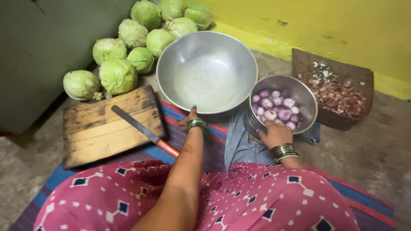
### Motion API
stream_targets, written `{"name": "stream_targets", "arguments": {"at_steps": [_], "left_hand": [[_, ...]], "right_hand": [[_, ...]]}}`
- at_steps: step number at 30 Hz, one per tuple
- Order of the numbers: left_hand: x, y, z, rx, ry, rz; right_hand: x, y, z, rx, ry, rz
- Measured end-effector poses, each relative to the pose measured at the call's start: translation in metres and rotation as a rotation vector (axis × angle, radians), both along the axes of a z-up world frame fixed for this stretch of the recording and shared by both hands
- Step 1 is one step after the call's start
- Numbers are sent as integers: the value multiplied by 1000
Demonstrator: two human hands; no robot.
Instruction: The person washes several small red onions in a pot of water by hand, then transfers them one at a time into a large silver bowl.
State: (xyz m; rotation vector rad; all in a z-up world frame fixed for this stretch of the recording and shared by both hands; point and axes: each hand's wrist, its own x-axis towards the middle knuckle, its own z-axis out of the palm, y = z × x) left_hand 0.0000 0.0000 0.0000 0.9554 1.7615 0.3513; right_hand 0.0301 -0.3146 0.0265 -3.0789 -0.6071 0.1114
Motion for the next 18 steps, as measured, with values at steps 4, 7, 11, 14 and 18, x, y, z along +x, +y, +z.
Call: {"name": "stream_targets", "arguments": {"at_steps": [4, 7, 11, 14, 18], "left_hand": [[12, 3, 13, -709, -954, -250], [24, 3, 27, 88, -512, -960], [28, 0, 32, 901, -488, -1165], [54, -6, 56, -496, -1110, -98], [60, -23, 61, -238, -1127, -300]], "right_hand": [[-15, 15, 40, 54, -148, 68], [-20, 19, 55, 62, -142, 97], [-12, 16, 41, 159, -36, 31], [19, -2, 1, 489, 107, -62], [107, -42, -33, 1128, 190, -274]]}}
